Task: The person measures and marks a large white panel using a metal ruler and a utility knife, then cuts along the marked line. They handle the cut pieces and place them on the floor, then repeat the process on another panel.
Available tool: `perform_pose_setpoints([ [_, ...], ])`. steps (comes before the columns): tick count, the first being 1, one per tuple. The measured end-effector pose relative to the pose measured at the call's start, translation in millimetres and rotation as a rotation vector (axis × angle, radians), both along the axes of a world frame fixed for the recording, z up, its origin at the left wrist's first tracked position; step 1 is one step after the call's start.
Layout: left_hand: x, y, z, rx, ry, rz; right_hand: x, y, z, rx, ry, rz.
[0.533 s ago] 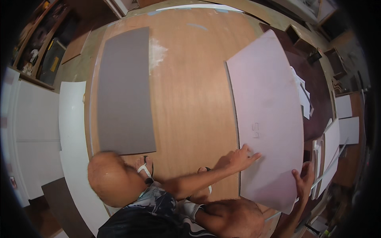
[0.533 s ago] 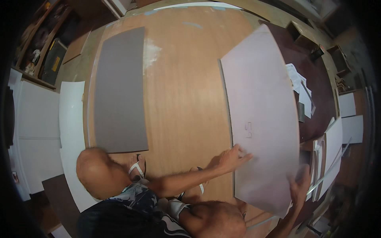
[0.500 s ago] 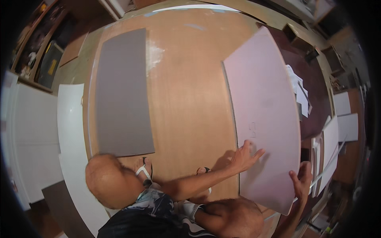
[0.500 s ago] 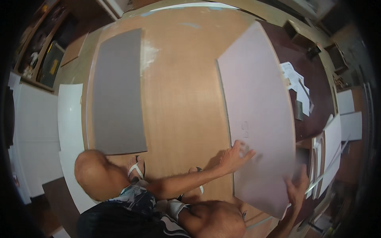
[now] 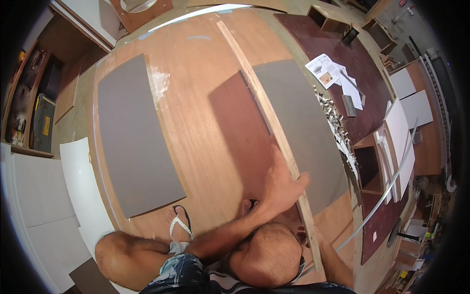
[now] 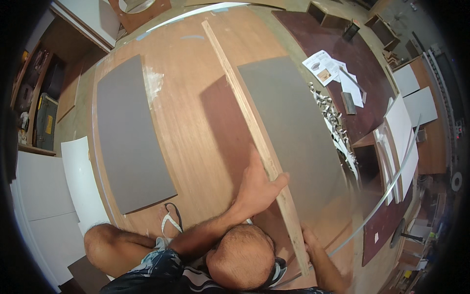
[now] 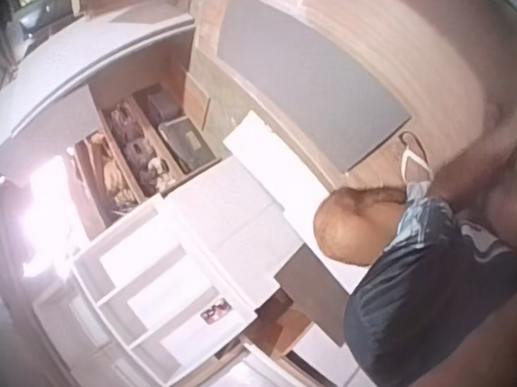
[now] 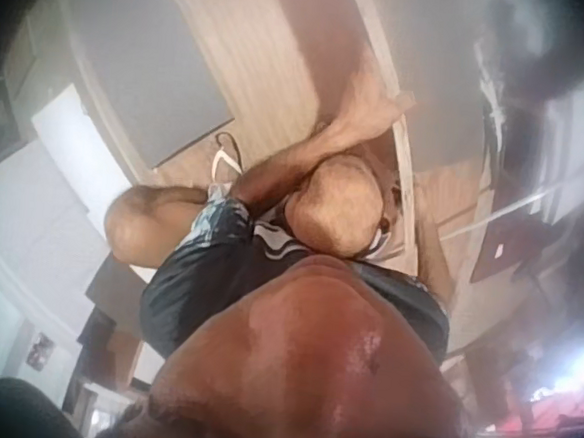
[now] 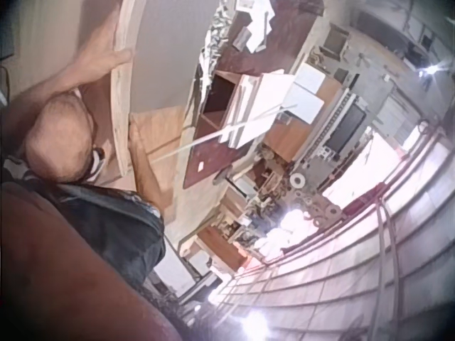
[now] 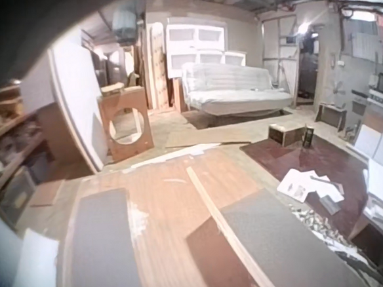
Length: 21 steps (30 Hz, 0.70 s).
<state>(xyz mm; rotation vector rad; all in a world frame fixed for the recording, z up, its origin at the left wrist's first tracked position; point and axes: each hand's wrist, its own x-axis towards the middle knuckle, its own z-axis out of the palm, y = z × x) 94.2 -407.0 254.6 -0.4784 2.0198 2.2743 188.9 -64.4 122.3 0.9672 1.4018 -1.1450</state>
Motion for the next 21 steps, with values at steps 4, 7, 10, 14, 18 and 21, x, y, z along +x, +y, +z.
perform_pose_setpoints([
  [4,5,-19,-4,-0.053,0.029,0.112,3,6,-38,-0.197,0.440,-0.273],
  [7,-3,-43,-42,0.264,0.069,0.278,-33,-2,-22,-0.091,0.611,-0.283],
  [10,-20,-73,-78,0.479,0.116,0.403,-91,-19,-16,-0.050,0.806,-0.331],
  [14,-42,-111,-151,0.602,0.184,0.502,-141,-47,-45,0.329,1.106,-0.242],
  [18,-48,-160,-196,0.523,0.068,0.550,-130,-138,-68,0.599,1.332,-0.209],
  [21,-48,-206,-242,0.315,0.077,0.556,-103,-206,-77,0.514,1.323,-0.366],
])
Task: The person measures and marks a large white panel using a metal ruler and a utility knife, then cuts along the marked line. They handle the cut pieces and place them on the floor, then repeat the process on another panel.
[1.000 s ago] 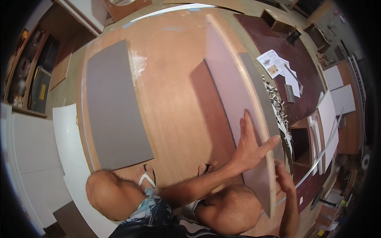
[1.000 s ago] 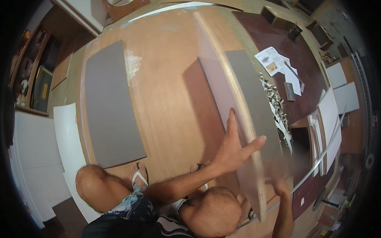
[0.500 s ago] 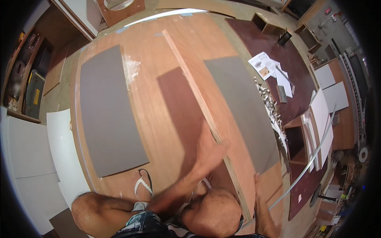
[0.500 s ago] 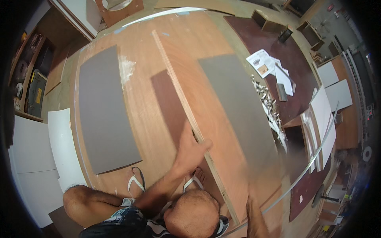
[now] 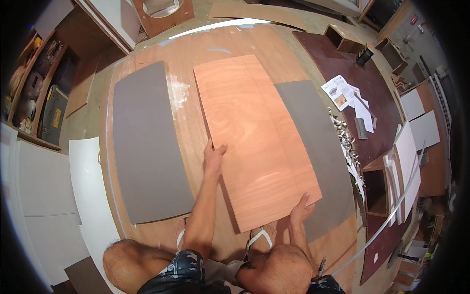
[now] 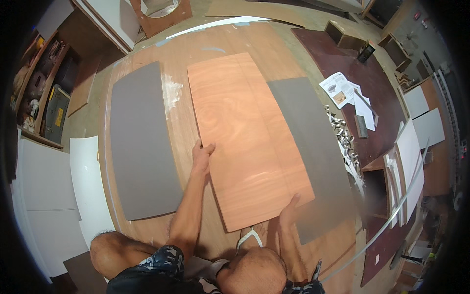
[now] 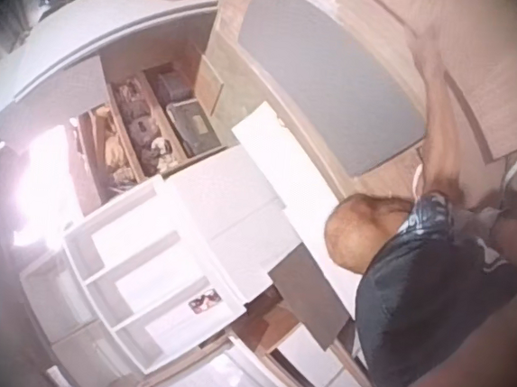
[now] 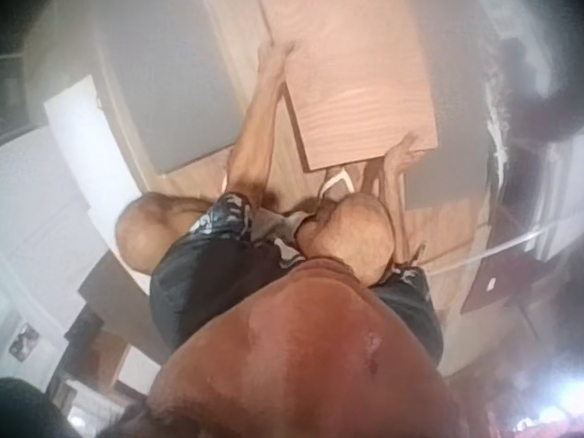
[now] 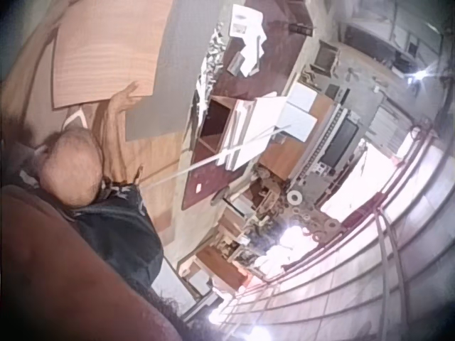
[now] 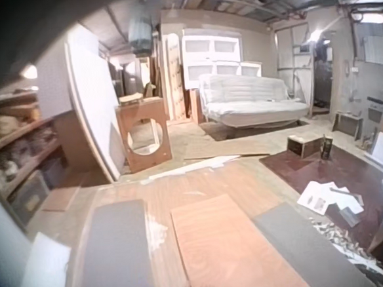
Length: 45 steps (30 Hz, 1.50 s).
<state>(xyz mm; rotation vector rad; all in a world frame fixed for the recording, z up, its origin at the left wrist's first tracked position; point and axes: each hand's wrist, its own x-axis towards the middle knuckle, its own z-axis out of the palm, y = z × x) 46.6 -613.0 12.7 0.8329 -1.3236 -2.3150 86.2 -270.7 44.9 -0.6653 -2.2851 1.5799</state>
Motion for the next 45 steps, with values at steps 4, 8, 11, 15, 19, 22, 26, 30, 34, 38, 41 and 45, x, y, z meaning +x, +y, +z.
perform_pose_setpoints([
  [4,22,-35,-20,-0.725,-0.435,0.049,15,-48,-9,-0.210,-0.175,-0.005],
  [8,3,4,26,-0.955,-0.836,0.054,-7,-52,-49,-0.300,-0.117,0.127],
  [11,3,22,41,-1.015,-0.902,0.099,-33,-58,-34,-0.404,-0.341,0.291],
  [15,9,16,29,-1.214,-0.790,0.126,-45,-22,11,-0.098,-0.670,0.494],
  [19,-11,46,31,-1.064,-0.433,0.009,-73,81,0,0.527,-0.426,0.291],
  [22,-24,128,71,-0.668,-0.336,-0.355,-100,193,-16,0.950,-0.431,0.173],
  [26,0,209,46,-0.870,-0.106,-0.685,-140,273,-21,1.132,-0.552,0.143],
  [30,12,227,39,-1.368,0.114,-0.836,-176,278,-10,0.945,-0.611,0.321],
  [34,-17,219,58,-1.704,0.081,-0.851,-203,286,-9,0.892,-0.589,0.362],
  [38,-54,193,34,-1.810,0.176,-1.097,-216,266,-12,0.888,-0.579,0.333],
  [41,-63,195,29,-1.855,0.202,-1.125,-206,265,-21,0.901,-0.505,0.287],
  [45,-48,228,23,-2.008,-0.014,-0.936,-179,262,-41,0.977,-0.291,0.245],
])
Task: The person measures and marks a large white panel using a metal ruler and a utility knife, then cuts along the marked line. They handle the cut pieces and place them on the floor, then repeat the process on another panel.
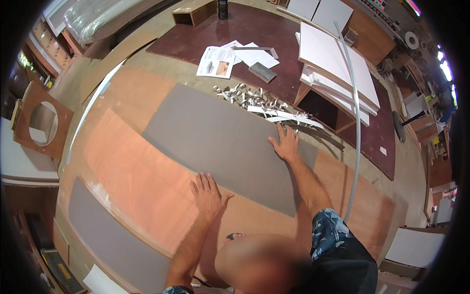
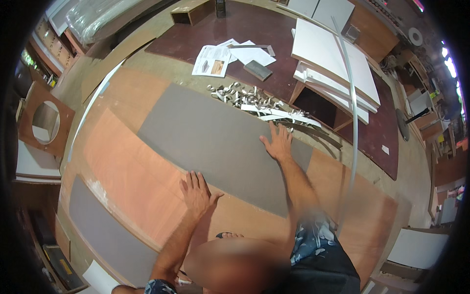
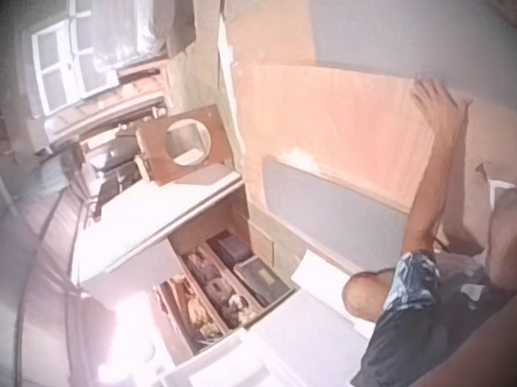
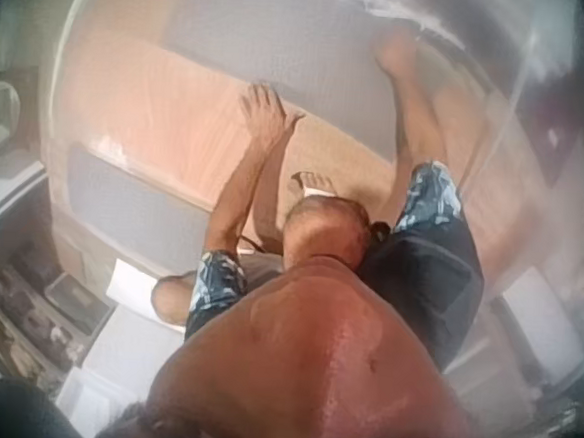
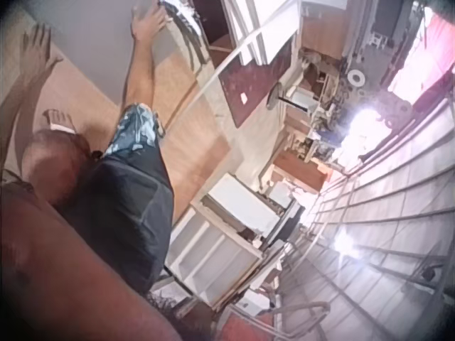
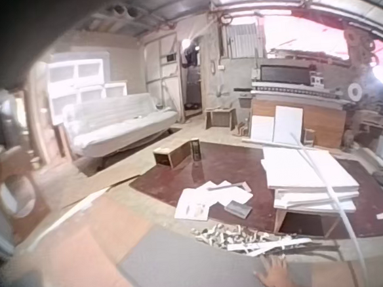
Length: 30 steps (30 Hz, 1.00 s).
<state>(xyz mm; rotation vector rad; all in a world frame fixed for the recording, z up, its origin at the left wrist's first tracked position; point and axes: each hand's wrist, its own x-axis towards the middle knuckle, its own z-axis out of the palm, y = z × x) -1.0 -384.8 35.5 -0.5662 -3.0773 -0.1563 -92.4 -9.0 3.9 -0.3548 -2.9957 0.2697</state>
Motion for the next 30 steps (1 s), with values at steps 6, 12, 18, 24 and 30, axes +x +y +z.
perform_pose_setpoints([
  [6,-16,36,-14,-0.036,-0.080,0.099,2,31,-11,0.051,0.076,0.007],
  [12,-36,38,-15,-0.002,-0.103,0.159,-54,23,9,-0.098,-0.048,-0.087],
  [18,-41,39,-7,0.089,-0.129,0.168,-90,99,79,-0.518,-0.122,0.177],
  [24,-34,65,21,0.242,-0.162,0.056,-68,151,129,-0.528,-0.154,0.190],
  [30,-7,17,5,0.382,0.053,0.150,37,201,177,-0.568,0.005,0.150],
])
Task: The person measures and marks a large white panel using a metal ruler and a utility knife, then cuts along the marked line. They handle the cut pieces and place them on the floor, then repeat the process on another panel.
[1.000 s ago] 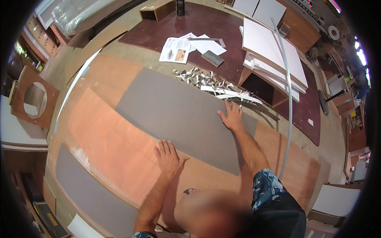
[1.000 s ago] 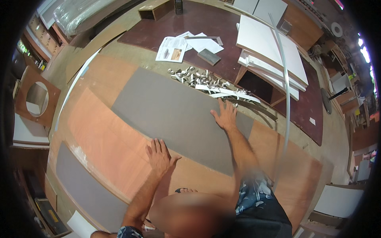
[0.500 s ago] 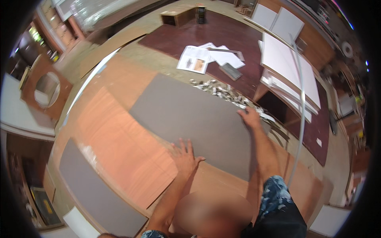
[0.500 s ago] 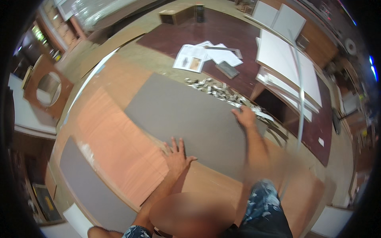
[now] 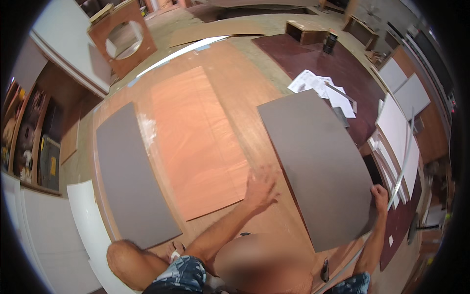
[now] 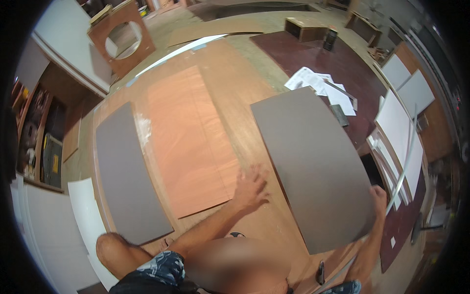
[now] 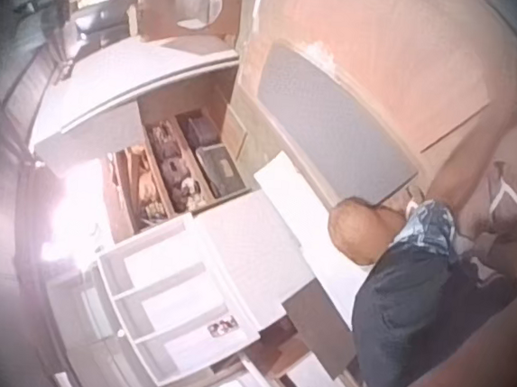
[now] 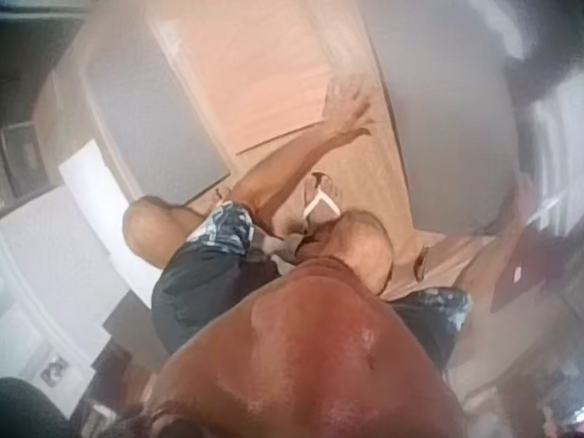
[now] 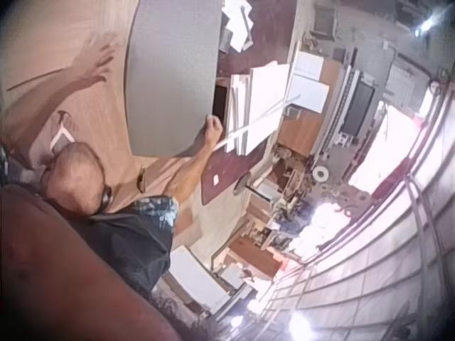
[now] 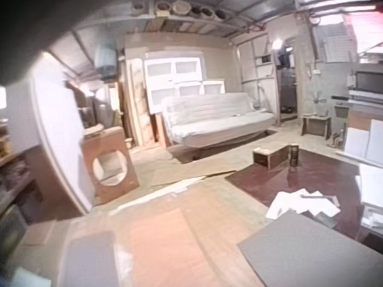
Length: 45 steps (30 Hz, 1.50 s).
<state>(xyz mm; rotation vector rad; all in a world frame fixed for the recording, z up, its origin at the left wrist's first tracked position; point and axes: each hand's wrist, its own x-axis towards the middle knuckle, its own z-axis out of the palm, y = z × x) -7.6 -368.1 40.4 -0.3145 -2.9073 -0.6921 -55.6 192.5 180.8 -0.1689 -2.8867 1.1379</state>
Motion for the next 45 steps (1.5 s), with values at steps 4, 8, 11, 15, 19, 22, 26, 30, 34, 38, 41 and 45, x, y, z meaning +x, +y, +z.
perform_pose_setpoints([
  [4,13,-89,-10,0.054,0.009,0.739,28,-79,76,-0.193,-0.243,0.122],
  [8,17,-181,-19,0.029,-0.050,1.170,15,-102,94,-0.021,-0.285,0.314],
  [11,42,-230,-30,-0.051,-0.006,1.265,3,-159,120,-0.139,0.026,0.233],
  [15,54,-233,-22,0.243,-0.126,1.284,2,-273,210,0.304,0.284,0.385],
  [19,62,-227,-27,0.357,-0.109,1.324,-36,-327,226,0.117,0.354,0.438],
  [22,66,-216,-20,0.446,-0.125,1.273,-70,-341,230,-0.122,0.346,0.481],
  [26,77,-242,4,0.874,-0.324,1.194,-127,-378,197,-0.492,0.310,0.467],
  [30,92,-308,9,1.624,-0.040,1.079,-172,-445,77,-0.773,0.010,0.553],
  [34,71,-306,68,1.756,0.019,0.983,-193,-471,-95,-0.527,-0.138,0.342],
  [38,84,-303,10,0.855,-0.122,1.125,-148,-555,-172,0.087,-0.104,0.354],
  [41,98,-244,-11,0.378,-0.237,1.121,-122,-583,-166,0.268,-0.176,0.408],
  [45,92,-197,-26,0.363,-0.163,1.212,-140,-571,-155,0.333,-0.071,0.507],
])
